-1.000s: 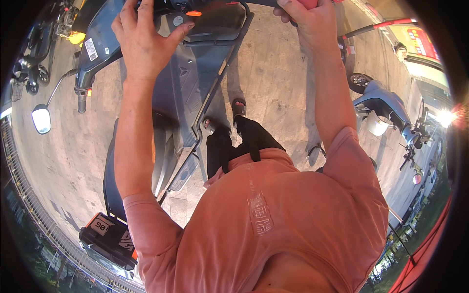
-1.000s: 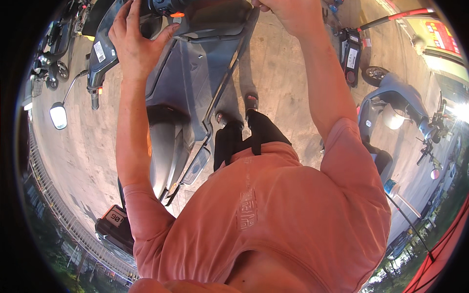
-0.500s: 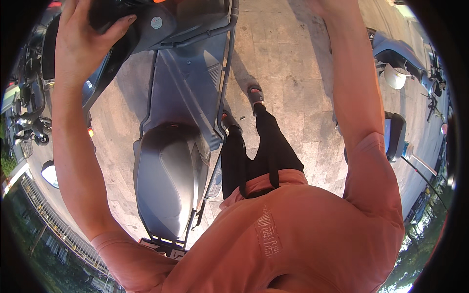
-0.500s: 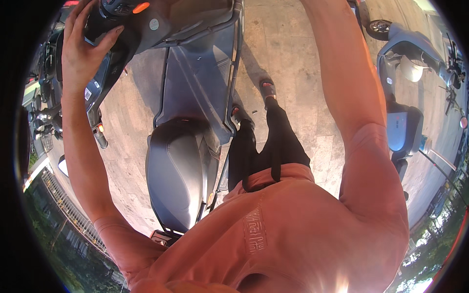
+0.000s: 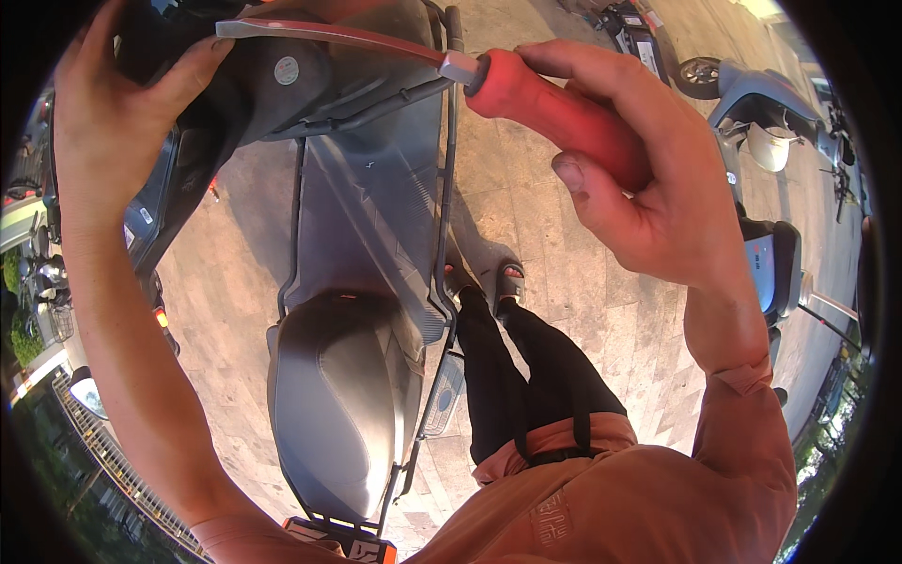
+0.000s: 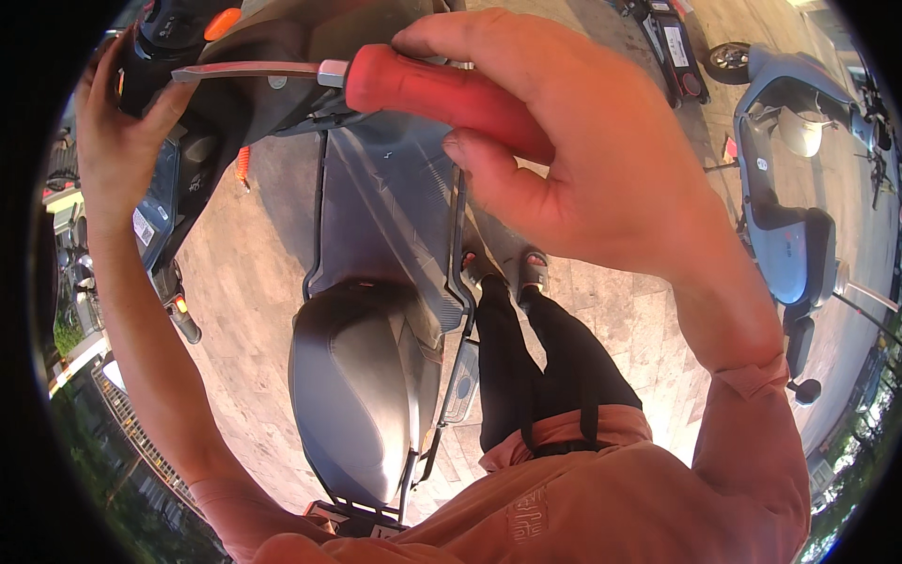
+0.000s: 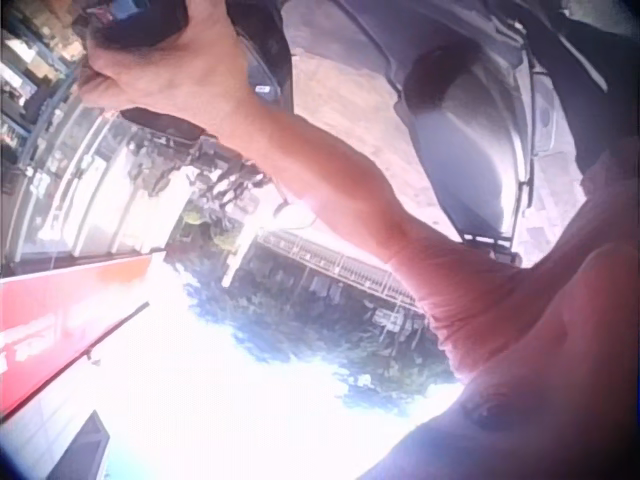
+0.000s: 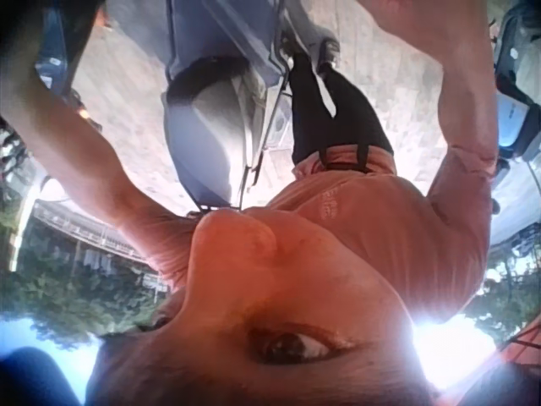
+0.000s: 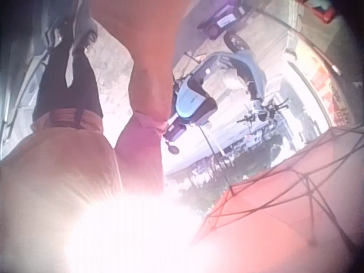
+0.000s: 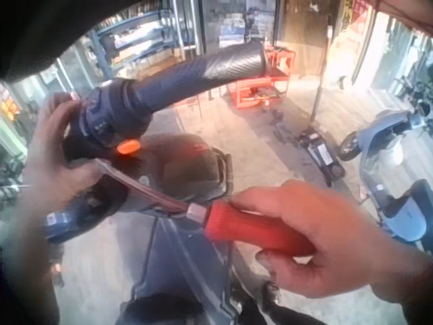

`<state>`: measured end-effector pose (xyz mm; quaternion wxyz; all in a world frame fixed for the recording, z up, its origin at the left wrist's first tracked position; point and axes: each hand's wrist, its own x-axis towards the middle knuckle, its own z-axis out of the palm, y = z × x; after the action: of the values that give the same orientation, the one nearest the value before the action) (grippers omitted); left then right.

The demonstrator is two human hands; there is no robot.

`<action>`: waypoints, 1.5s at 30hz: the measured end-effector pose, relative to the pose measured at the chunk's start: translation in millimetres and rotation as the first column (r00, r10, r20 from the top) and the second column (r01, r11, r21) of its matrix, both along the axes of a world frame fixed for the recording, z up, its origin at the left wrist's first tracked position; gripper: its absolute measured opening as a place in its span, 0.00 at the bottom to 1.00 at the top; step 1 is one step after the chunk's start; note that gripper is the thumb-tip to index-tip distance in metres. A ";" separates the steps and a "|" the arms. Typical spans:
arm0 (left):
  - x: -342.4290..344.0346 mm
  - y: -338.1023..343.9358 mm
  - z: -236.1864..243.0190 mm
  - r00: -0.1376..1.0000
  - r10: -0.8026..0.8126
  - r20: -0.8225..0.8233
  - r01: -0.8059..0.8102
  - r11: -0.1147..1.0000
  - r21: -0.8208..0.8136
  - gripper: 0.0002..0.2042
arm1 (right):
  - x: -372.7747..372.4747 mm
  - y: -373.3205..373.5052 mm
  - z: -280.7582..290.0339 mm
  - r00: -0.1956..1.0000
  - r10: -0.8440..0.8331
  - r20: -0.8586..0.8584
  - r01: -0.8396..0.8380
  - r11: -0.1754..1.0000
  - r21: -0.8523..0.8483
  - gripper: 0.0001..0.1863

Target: The person uses a screwdriver and a plastic pry tool to remove screws and pry open the scooter's handlebar and dashboard housing. They detach the dashboard cover, inspect the interior, and reattach the cover, then continue adjusting components around the handlebar area.

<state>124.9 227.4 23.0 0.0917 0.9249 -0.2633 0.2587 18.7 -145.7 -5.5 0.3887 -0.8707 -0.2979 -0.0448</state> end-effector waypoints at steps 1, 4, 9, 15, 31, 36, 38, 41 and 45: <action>-1.1 0.4 0.9 0.996 0.031 -0.078 -0.033 0.999 -0.019 0.37 | 1.8 3.0 -1.4 1.000 -0.014 -0.005 0.014 1.000 -0.001 0.26; -6.0 -2.2 7.3 0.980 0.055 -0.192 -0.062 0.998 -0.031 0.35 | 4.0 10.6 -13.4 1.000 -0.012 -0.008 0.012 1.000 0.021 0.26; -12.6 -6.7 15.2 0.947 0.204 -0.249 -0.212 0.977 -0.006 0.35 | 4.8 25.4 -46.1 0.999 -0.045 0.020 0.042 0.991 0.128 0.26; -13.6 -10.3 23.8 0.962 0.148 -0.229 -0.157 0.987 -0.021 0.36 | 1.9 32.4 -61.6 0.994 0.048 -0.095 -0.018 0.956 0.292 0.25; -9.7 -7.4 46.7 0.893 0.094 -0.440 -0.130 0.990 -0.051 0.26 | -3.7 31.5 -102.8 0.980 0.070 -0.184 0.019 0.898 0.439 0.24; -15.9 -13.5 35.5 0.932 0.096 -0.349 -0.126 0.990 -0.064 0.29 | 1.8 26.5 -107.0 0.973 0.082 -0.214 0.019 0.902 0.431 0.23; -20.4 -16.2 32.0 0.939 0.045 -0.342 -0.088 0.990 -0.114 0.31 | 5.9 24.2 -108.3 0.970 0.098 -0.225 0.010 0.900 0.435 0.23; -25.4 -20.5 31.3 0.937 0.017 -0.349 -0.089 0.977 -0.193 0.33 | 19.1 21.1 -115.3 0.967 0.141 -0.210 -0.036 0.899 0.435 0.22; -30.3 -26.4 30.1 0.942 -0.019 -0.334 -0.053 0.977 -0.205 0.35 | 43.5 19.2 -130.5 0.962 0.182 -0.205 -0.066 0.879 0.472 0.24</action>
<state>94.5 201.0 53.1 0.2305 0.9425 -0.2071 0.1252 62.2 -126.5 -136.0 0.6199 -0.7311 -0.2844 0.0180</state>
